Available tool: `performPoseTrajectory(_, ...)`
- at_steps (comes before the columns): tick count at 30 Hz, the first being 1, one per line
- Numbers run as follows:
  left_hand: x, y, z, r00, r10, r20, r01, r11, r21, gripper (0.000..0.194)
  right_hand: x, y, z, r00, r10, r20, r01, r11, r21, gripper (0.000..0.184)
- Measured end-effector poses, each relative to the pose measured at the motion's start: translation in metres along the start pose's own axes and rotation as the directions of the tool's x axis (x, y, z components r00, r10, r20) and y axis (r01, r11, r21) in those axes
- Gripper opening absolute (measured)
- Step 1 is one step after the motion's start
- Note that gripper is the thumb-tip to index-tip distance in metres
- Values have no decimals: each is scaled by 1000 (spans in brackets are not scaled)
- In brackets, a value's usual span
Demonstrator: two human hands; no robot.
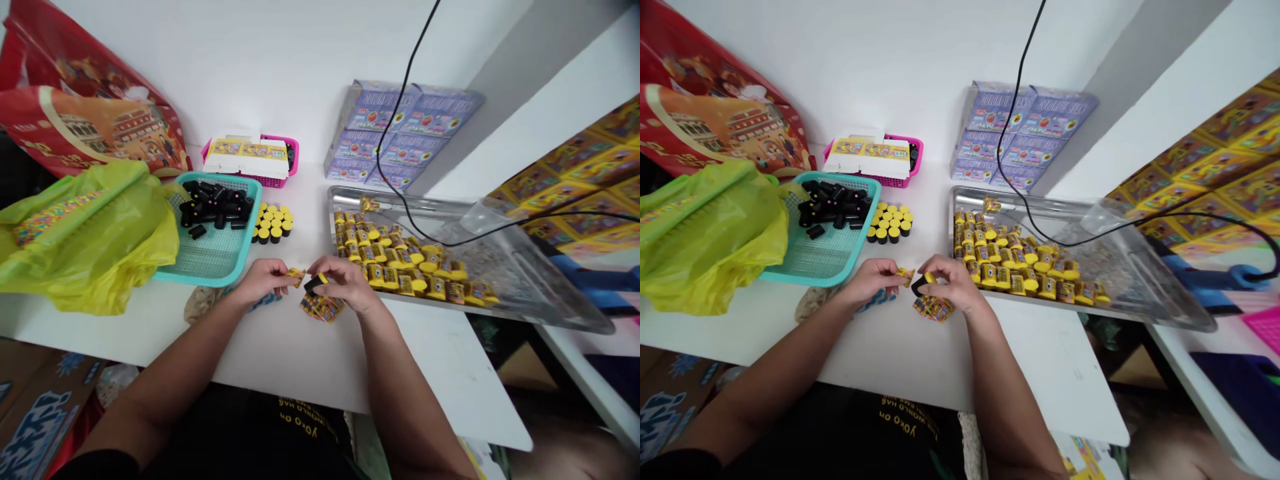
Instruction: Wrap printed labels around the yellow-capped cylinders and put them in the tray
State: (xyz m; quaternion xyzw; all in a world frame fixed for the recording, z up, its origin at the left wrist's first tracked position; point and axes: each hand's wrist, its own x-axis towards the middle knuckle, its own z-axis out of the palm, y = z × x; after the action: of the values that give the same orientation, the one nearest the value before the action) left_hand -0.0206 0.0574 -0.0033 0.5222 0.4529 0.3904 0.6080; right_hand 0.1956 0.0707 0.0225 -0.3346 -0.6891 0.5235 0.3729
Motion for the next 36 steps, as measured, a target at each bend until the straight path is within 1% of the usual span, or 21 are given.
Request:
performPoseTrajectory(2, 0, -3, 2, 999, 29, 23, -30, 998, 53, 36, -1, 2, -2, 999, -10, -49, 15, 994, 110, 21)
performPoseTrajectory(4, 0, -5, 4, 996, 77, 55, -82, 991, 103, 36, -1, 4, -3, 997, 11, -78, 3, 985, 174, 22)
performPoseTrajectory(6, -1, -6, 6, 990, 113, 86, -124, 984, 128, 36, -1, 5, -2, 997, 50, -59, -40, 985, 170, 23)
performPoseTrajectory(8, -1, -7, 7, 987, 122, 101, -135, 982, 133, 36, 0, 5, -1, 997, 80, -22, -76, 987, 141, 25)
performPoseTrajectory(10, -1, -6, 7, 988, 115, 107, -128, 983, 130, 36, 1, 4, 0, 996, 93, -6, -92, 990, 104, 25)
performPoseTrajectory(13, -1, -5, 7, 989, 98, 110, -110, 988, 110, 36, 1, 3, 0, 990, 138, -26, -136, 988, 69, 26)
performPoseTrajectory(16, -1, -5, 7, 991, 68, 115, -78, 994, 80, 36, 0, 2, -2, 986, 157, -48, -151, 982, 112, 28)
performPoseTrajectory(18, -1, -6, 6, 991, 53, 120, -61, 996, 59, 35, -1, 1, -3, 991, 132, -35, -125, 980, 153, 27)
performPoseTrajectory(20, -1, -6, 5, 991, 46, 128, -51, 998, 39, 34, -1, 1, -3, 991, 131, -6, -128, 979, 162, 27)
performPoseTrajectory(23, -1, -6, 5, 989, 42, 139, -45, 999, 21, 34, 0, 1, -2, 983, 183, 23, -184, 972, 146, 25)
performPoseTrajectory(25, -1, -6, 5, 989, 38, 143, -41, 999, 15, 33, 0, 1, 0, 978, 210, 15, -209, 965, 160, 22)
performPoseTrajectory(28, 0, -6, 4, 987, 31, 156, -32, 999, 5, 32, 2, 2, 1, 971, 239, -6, -233, 953, 195, 21)
performPoseTrajectory(36, -4, 1, 8, 984, 5, 176, 0, 1000, -29, 33, 3, 7, 9, 956, 294, -7, -283, 928, 242, 23)
